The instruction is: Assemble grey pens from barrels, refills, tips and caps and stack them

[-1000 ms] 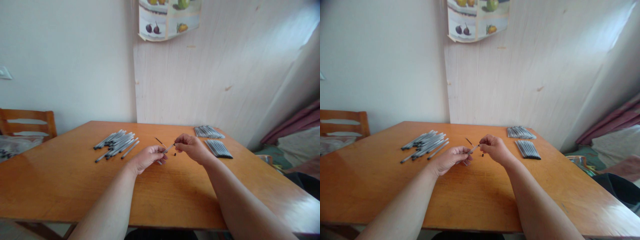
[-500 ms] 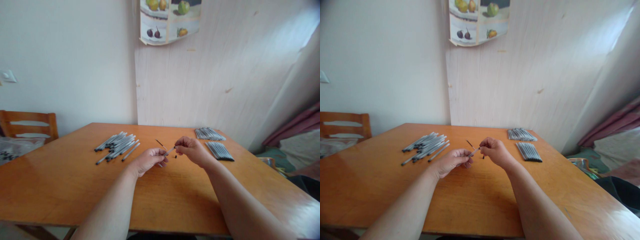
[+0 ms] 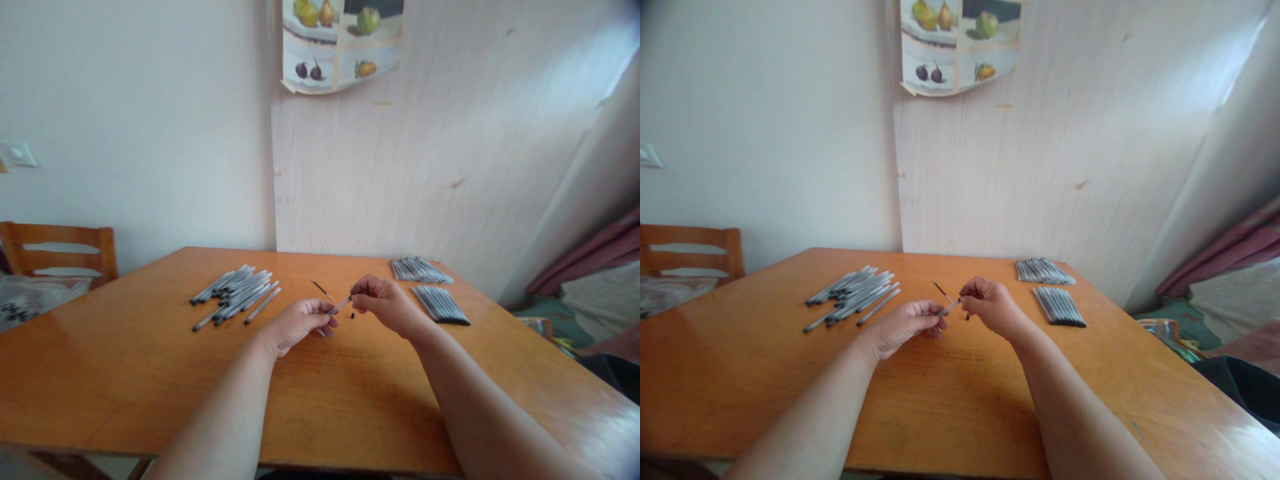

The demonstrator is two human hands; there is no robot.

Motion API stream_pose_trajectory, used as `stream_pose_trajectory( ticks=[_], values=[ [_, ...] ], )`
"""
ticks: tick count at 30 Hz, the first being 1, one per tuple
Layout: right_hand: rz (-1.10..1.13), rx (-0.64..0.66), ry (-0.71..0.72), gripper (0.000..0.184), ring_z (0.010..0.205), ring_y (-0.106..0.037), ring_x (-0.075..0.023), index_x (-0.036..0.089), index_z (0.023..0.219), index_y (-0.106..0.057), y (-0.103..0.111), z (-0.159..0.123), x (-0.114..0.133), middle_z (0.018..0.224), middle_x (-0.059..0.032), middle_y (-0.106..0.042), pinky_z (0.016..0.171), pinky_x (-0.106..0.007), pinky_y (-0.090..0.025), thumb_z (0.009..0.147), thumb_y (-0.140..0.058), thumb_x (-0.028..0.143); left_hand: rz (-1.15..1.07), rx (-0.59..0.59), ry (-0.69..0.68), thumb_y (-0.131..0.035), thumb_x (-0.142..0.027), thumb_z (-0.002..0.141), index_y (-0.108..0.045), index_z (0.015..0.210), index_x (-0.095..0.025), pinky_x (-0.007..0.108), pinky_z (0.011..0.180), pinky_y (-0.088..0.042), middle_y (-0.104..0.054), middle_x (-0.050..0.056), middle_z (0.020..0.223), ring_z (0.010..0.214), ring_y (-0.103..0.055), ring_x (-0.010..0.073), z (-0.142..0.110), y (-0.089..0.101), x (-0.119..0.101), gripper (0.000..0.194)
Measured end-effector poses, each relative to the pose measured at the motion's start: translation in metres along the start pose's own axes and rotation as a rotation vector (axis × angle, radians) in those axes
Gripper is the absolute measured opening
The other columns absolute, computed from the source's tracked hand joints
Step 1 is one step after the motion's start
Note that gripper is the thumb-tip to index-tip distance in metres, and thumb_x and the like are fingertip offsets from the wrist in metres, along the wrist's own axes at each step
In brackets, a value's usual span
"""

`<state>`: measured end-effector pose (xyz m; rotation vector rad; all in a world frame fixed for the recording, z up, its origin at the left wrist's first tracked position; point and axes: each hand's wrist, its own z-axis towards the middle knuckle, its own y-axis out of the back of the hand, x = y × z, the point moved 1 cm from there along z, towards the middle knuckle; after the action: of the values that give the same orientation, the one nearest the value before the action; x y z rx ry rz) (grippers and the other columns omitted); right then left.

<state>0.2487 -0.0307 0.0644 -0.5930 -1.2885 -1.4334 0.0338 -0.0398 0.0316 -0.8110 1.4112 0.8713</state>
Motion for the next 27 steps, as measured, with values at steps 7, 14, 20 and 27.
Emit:
stream_pose_trajectory(
  ticks=[7, 14, 20, 27],
  values=[
    [0.018, 0.008, -0.005, 0.012, 0.061, -0.057, -0.0119, 0.02, 0.085, -0.058, -0.0017, 0.0011, -0.0023, 0.071, 0.0004, -0.063, 0.061, -0.026, -0.048, 0.075, -0.061, 0.026, 0.018, 0.01, 0.004, -0.063, -0.023, 0.08, -0.064, 0.101, -0.013, 0.033, 0.079, -0.046, -0.07, 0.009, 0.093, 0.077, -0.065, 0.0167, 0.0005, 0.0007, 0.0006, 0.023],
    [0.123, 0.034, -0.021, 0.018, 0.065, -0.061, -0.0125, 0.018, 0.093, -0.06, 0.0012, 0.0008, -0.0031, 0.076, -0.0011, -0.066, 0.064, -0.026, -0.05, 0.077, -0.063, 0.027, -0.002, 0.011, -0.007, -0.063, -0.023, 0.08, -0.064, 0.101, -0.013, 0.033, 0.08, -0.046, -0.07, 0.01, 0.094, 0.077, -0.065, 0.0168, 0.0008, 0.0005, 0.0001, 0.023],
    [0.126, 0.088, -0.059, 0.02, 0.064, -0.063, -0.0135, 0.018, 0.092, -0.065, 0.0045, 0.0014, -0.0084, 0.075, -0.0034, -0.069, 0.064, -0.028, -0.051, 0.079, -0.065, 0.033, 0.008, 0.035, -0.012, -0.062, -0.025, 0.081, -0.064, 0.099, -0.012, 0.033, 0.08, -0.046, -0.069, 0.009, 0.095, 0.078, -0.065, 0.0168, 0.0016, 0.0022, 0.0016, 0.023],
    [0.045, 0.101, -0.056, 0.019, 0.061, -0.061, -0.0134, 0.018, 0.084, -0.065, 0.0058, -0.0017, -0.006, 0.07, -0.0033, -0.068, 0.06, -0.026, -0.049, 0.082, -0.063, 0.037, 0.05, 0.043, -0.036, -0.063, -0.027, 0.081, -0.065, 0.098, -0.013, 0.034, 0.08, -0.045, -0.069, 0.009, 0.094, 0.077, -0.064, 0.0167, 0.0014, 0.0017, 0.0016, 0.022]
  ],
)
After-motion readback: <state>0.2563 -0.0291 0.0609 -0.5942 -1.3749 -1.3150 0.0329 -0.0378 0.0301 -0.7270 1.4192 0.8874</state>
